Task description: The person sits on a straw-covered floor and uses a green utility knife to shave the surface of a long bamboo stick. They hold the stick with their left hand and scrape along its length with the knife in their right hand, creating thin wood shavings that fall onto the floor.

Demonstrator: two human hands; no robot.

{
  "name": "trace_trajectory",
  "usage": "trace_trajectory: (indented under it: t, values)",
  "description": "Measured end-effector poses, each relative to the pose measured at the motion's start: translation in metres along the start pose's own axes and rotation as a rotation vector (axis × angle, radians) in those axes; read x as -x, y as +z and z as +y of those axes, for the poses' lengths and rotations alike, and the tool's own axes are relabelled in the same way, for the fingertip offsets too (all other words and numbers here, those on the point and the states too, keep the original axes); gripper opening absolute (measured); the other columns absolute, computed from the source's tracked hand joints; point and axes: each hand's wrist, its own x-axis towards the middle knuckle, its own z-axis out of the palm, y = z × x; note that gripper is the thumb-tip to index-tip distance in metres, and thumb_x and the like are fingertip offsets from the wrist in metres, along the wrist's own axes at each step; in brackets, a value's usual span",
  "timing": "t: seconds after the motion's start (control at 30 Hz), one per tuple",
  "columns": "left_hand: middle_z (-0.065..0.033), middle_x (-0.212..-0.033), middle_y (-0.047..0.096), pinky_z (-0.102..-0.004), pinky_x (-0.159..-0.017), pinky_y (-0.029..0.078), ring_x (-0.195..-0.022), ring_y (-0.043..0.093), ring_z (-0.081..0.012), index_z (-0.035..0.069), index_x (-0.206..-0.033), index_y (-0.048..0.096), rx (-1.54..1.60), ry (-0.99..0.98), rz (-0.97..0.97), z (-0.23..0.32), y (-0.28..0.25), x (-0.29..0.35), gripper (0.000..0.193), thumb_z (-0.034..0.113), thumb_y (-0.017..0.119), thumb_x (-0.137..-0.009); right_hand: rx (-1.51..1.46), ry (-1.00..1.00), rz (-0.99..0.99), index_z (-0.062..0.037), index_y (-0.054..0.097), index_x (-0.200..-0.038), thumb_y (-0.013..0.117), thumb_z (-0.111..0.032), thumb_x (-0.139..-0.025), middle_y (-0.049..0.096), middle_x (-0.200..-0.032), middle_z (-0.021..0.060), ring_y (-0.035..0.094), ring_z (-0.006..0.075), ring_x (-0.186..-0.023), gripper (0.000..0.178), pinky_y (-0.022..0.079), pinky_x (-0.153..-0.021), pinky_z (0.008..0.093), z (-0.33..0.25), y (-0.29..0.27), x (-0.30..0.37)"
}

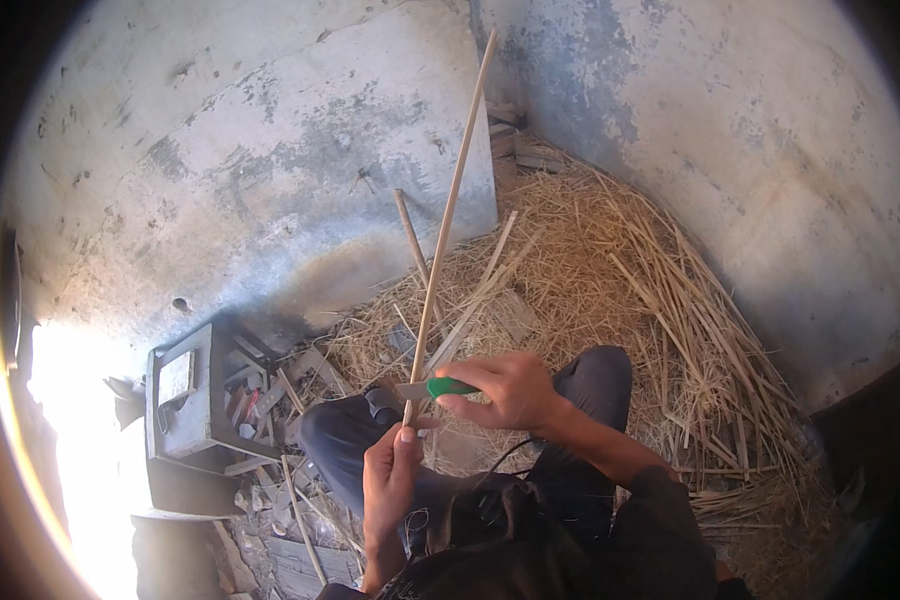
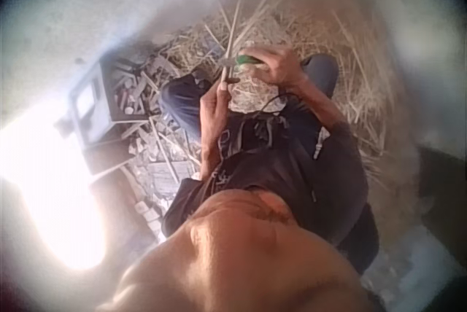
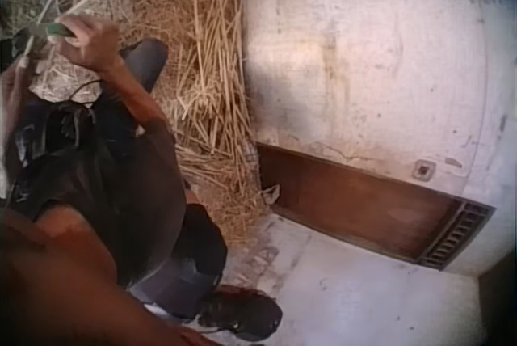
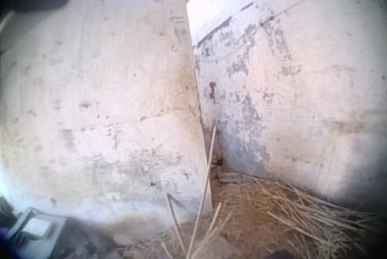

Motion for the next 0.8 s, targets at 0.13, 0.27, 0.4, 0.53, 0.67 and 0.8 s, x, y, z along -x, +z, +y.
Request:
trace_trajectory:
  t: [0.13, 0.27, 0.4, 0.53, 0.67, 0.8]
  values:
    - [-0.002, -0.072, 0.051, -0.0301, -0.066, 0.043, -0.069, 0.047, -0.0105, -0.002, -0.133, 0.073, -0.13, 0.026, 0.121, 0.009, 0.009, 0.003, 0.035, 0.019, 0.053, -0.112, 0.005, -0.01, 0.046, -0.0112, 0.081, -0.108, 0.081, -0.037, -0.092, 0.08, -0.089, 0.0049, 0.074, 0.0216, -0.064, 0.031, 0.057, -0.056, 0.0344, 0.003, -0.006, -0.007]
    - [-0.0041, -0.072, 0.051, -0.0303, -0.067, 0.045, -0.072, 0.048, -0.009, -0.003, -0.134, 0.072, -0.146, 0.057, 0.156, 0.009, 0.012, 0.003, 0.034, 0.016, 0.056, -0.111, 0.056, -0.049, 0.033, -0.014, 0.08, -0.109, 0.082, -0.038, -0.093, 0.079, -0.087, 0.0013, 0.075, 0.0189, -0.065, 0.029, 0.056, -0.055, 0.0326, 0.008, -0.01, -0.01]
    - [-0.0046, -0.072, 0.05, -0.0302, -0.066, 0.045, -0.071, 0.048, -0.0089, -0.003, -0.135, 0.072, -0.16, 0.075, 0.189, 0.007, 0.014, 0.002, 0.034, 0.014, 0.058, -0.11, 0.071, -0.078, 0.048, -0.0145, 0.08, -0.109, 0.083, -0.038, -0.092, 0.079, -0.086, 0.0007, 0.074, 0.0184, -0.064, 0.029, 0.056, -0.055, 0.032, 0.011, -0.013, -0.014]
    - [-0.0061, -0.072, 0.053, -0.0303, -0.065, 0.047, -0.069, 0.05, -0.0097, -0.003, -0.134, 0.072, -0.211, 0.023, 0.194, 0.016, 0.012, 0.005, 0.033, 0.013, 0.06, -0.108, 0.106, -0.086, 0.035, -0.014, 0.08, -0.109, 0.08, -0.037, -0.095, 0.078, -0.084, 0.0017, 0.072, 0.0167, -0.062, 0.027, 0.055, -0.054, 0.0317, 0.011, -0.015, -0.015]
    - [0.0015, -0.074, 0.057, -0.0268, -0.061, 0.038, -0.07, 0.046, -0.0057, -0.003, -0.131, 0.075, -0.257, 0.077, 0.208, -0.002, 0.009, 0.019, 0.034, 0.019, 0.065, -0.108, 0.197, 0.244, 0.243, -0.0114, 0.08, -0.11, 0.074, -0.038, -0.101, 0.077, -0.08, 0.0046, 0.069, 0.0146, -0.059, 0.029, 0.052, -0.051, 0.0313, 0.07, -0.031, -0.017]
    - [-0.0049, -0.078, 0.068, -0.0258, -0.064, 0.044, -0.072, 0.053, -0.0058, -0.006, -0.129, 0.074, -0.355, 0.158, 0.25, -0.006, 0.003, 0.025, 0.035, 0.014, 0.075, -0.1, 0.144, 0.278, 0.285, -0.0079, 0.079, -0.11, 0.069, -0.043, -0.105, 0.075, -0.078, 0.0054, 0.069, 0.0155, -0.059, 0.037, 0.052, -0.05, 0.033, 0.088, -0.059, -0.022]
